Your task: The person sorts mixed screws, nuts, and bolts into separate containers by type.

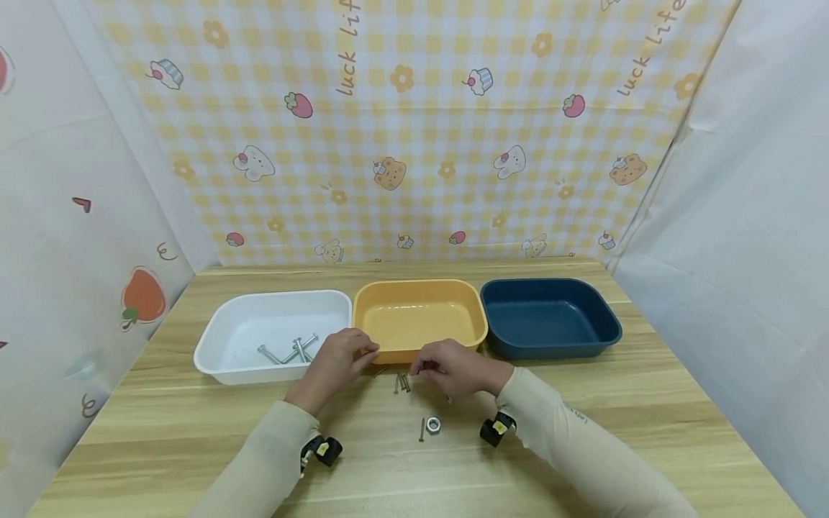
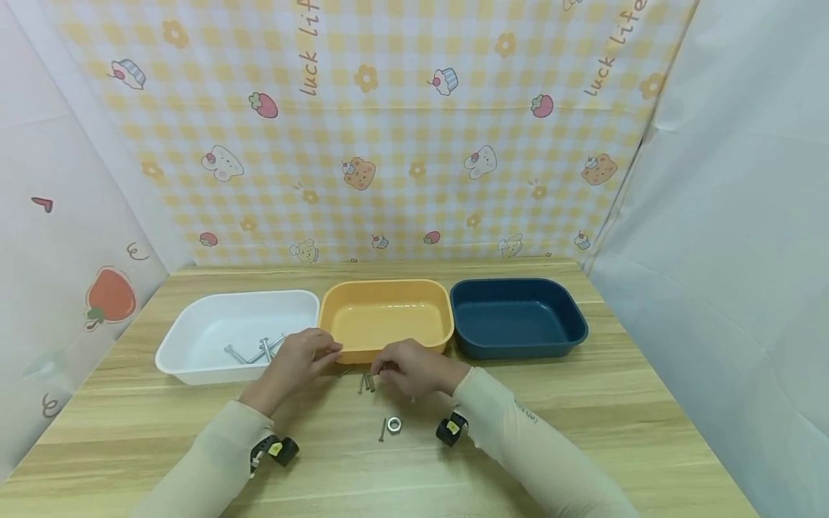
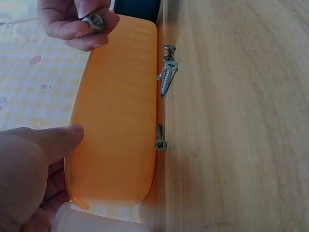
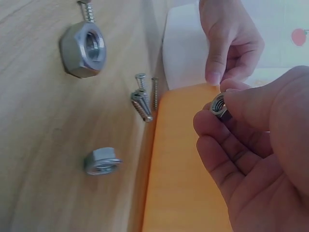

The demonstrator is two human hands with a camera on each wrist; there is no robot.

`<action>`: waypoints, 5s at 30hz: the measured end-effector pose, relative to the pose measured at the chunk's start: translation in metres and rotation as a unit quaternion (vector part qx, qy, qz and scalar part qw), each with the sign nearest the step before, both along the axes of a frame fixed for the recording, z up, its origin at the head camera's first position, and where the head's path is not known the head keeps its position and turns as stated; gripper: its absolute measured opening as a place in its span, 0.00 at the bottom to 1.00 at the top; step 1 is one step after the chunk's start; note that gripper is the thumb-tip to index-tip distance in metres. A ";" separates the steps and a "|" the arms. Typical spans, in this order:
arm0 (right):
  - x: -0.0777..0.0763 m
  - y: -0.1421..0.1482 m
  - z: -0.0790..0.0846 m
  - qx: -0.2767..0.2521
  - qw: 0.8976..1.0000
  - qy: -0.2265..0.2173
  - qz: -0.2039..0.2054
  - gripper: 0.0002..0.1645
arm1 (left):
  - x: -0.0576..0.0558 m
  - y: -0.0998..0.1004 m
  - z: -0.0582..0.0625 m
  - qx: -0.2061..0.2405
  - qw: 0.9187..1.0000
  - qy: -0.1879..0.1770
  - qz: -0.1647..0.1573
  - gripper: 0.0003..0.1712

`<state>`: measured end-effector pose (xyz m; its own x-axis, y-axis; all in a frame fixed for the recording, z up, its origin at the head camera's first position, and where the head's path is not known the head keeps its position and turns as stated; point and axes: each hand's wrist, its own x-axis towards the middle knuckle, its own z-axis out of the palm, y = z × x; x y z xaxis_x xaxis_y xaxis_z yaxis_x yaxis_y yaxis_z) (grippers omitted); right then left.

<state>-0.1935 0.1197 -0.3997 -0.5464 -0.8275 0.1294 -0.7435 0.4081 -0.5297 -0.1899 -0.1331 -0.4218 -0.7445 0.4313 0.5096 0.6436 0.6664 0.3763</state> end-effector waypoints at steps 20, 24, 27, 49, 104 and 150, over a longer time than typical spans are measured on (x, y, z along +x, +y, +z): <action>-0.030 -0.011 0.028 0.008 0.999 -0.038 -0.033 0.12 | 0.001 0.000 0.001 0.005 1.000 -0.003 0.001 0.04; -0.040 -0.013 0.031 0.005 0.999 -0.040 -0.026 0.11 | 0.000 0.000 0.000 0.006 1.000 -0.002 0.002 0.04; -0.047 -0.014 0.032 0.006 0.998 -0.052 -0.027 0.11 | 0.000 0.000 -0.001 0.006 1.000 -0.004 0.004 0.04; -0.097 -0.019 0.036 0.150 0.973 -0.157 -0.077 0.08 | 0.001 0.001 -0.001 0.013 1.000 -0.015 0.012 0.04; -0.137 -0.008 0.008 0.222 0.923 -0.221 -0.225 0.06 | 0.002 0.002 -0.001 0.015 0.999 -0.039 0.026 0.03; -0.040 0.012 0.045 0.091 0.991 -0.087 -0.044 0.03 | 0.001 0.002 -0.003 0.025 0.999 -0.027 0.021 0.05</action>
<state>-0.2332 0.1319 -0.3543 -0.6183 -0.7767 -0.1204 -0.6051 0.5682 -0.5578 -0.1886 -0.1308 -0.4244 -0.7887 0.3733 0.4884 0.5930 0.6717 0.4441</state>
